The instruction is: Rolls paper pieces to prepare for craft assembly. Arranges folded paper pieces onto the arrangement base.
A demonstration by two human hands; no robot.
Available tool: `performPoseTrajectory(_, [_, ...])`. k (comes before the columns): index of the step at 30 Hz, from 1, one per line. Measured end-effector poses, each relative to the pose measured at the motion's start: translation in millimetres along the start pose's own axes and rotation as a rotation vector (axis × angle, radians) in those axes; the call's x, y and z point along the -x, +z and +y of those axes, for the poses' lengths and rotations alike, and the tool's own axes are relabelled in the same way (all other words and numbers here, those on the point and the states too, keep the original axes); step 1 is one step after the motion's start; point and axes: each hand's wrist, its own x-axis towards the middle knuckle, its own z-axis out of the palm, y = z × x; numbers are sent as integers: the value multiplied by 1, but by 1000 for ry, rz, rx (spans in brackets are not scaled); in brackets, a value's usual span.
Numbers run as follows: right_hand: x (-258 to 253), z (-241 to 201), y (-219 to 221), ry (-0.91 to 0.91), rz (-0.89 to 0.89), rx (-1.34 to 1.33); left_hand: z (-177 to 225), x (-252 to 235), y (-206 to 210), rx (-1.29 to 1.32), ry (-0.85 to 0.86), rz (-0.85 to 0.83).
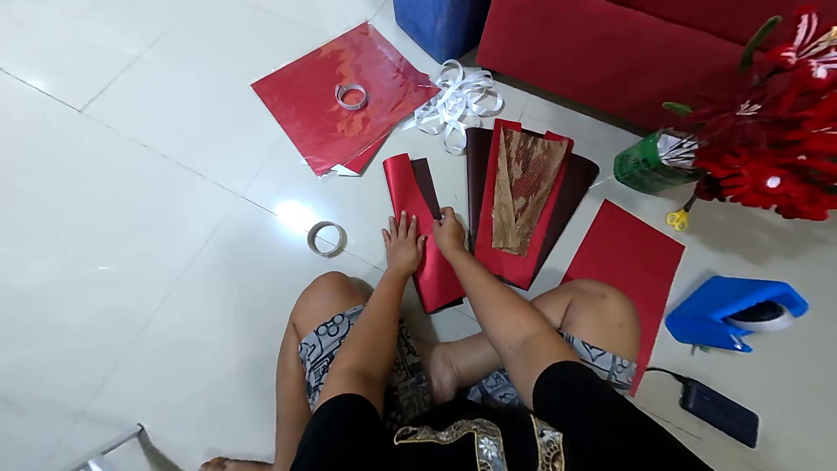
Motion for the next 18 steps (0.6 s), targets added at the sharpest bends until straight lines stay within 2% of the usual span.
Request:
performPoseTrajectory(6, [-3, 8, 0, -46, 0, -50, -1, -1, 3, -25, 10, 14])
performPoseTrajectory(10, [-1, 14, -10, -84, -81, -109, -2, -2, 5, -35, 15, 31])
performPoseTrajectory(18, [30, 45, -26, -23, -221, 27, -2, -2, 6, -43, 19, 27])
